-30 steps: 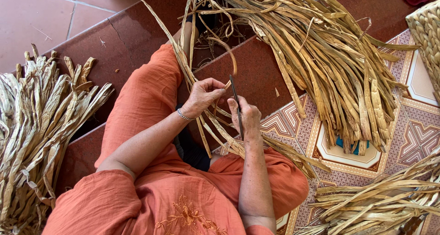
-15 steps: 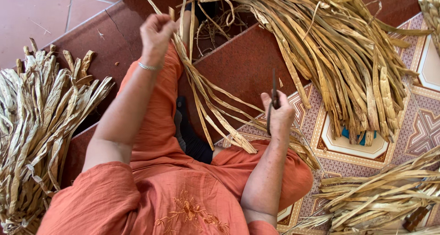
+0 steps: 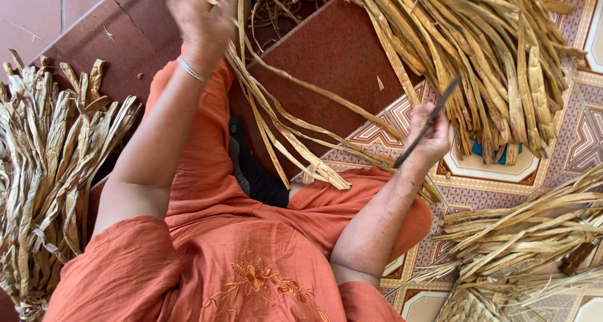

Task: The person sits on a tiled floor and repeatedly trims dried plant strips with scissors. They pick up individual strips, cut them to length, and place the trimmed pieces into a woven basket. The process continues with multiple strips throughout the clip.

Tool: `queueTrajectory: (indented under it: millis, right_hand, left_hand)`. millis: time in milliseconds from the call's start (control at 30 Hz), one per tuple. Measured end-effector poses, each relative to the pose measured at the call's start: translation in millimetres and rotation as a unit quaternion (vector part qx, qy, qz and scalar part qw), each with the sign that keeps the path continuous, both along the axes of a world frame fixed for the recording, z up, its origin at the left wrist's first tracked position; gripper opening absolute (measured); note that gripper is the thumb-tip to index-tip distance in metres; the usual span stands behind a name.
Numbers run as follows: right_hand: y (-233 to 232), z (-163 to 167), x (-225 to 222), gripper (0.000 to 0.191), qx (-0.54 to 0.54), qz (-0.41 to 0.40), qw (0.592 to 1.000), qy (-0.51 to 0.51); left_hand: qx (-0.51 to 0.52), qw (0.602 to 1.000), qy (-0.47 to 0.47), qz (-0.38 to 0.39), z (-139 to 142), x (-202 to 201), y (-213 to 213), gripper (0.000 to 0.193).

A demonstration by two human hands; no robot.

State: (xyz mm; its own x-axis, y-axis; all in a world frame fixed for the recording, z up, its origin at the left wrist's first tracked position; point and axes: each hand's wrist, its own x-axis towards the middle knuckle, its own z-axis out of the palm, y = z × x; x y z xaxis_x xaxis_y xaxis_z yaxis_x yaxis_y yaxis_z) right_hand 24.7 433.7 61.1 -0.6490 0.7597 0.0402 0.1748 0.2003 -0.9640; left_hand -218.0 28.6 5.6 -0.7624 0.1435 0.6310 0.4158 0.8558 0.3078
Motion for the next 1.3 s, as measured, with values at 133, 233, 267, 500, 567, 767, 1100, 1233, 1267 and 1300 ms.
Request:
queueTrajectory:
  millis: [133, 233, 267, 500, 567, 767, 1100, 1233, 1267, 1300]
  right_hand:
    - [17.3, 20.0, 16.8, 0.028, -0.073, -0.071, 0.993, 0.066]
    - [32.5, 29.2, 36.1, 0.030, -0.098, -0.118, 0.981, 0.121]
    - [38.8, 30.1, 41.2, 0.032, -0.116, -0.147, 0.973, 0.132]
    - [83.2, 16.9, 81.1, 0.048, -0.210, -0.206, 0.918, 0.266]
    - [89.9, 12.4, 90.0, 0.050, -0.199, -0.216, 0.911, 0.290]
    - [91.0, 27.7, 112.4, 0.053, -0.188, -0.281, 0.875, 0.347]
    - [32.9, 40.4, 76.0, 0.029, -0.074, -0.255, 0.936, 0.232]
    - [3.4, 34.2, 54.6, 0.025, -0.038, -0.108, 0.954, 0.278]
    - [1.3, 35.2, 54.3, 0.023, -0.036, -0.117, 0.958, 0.259]
    - [-0.9, 35.4, 53.6, 0.021, -0.037, -0.124, 0.962, 0.240]
  left_hand:
    - [-0.074, 0.946, -0.242, -0.204, 11.4, 64.6, 68.9, 0.041]
    - [-0.100, 0.907, -0.273, -0.304, 16.7, 99.7, 111.7, 0.050]
    - [-0.111, 0.898, -0.275, -0.324, 17.2, 109.6, 124.4, 0.053]
    - [-0.126, 0.876, -0.295, -0.361, 9.4, 153.6, 180.5, 0.093]
    - [-0.133, 0.886, -0.287, -0.338, 3.7, 161.5, 189.5, 0.085]
    - [-0.147, 0.878, -0.296, -0.345, -23.3, 167.5, 207.0, 0.023]
    - [-0.083, 0.804, -0.294, -0.510, -26.3, 245.9, 289.2, 0.030]
    - [-0.132, 0.806, -0.268, -0.511, -25.8, 253.8, 292.3, 0.041]
    - [-0.146, 0.803, -0.270, -0.512, -26.5, 252.0, 292.6, 0.040]
    - [-0.160, 0.800, -0.273, -0.510, -27.0, 249.4, 291.8, 0.040]
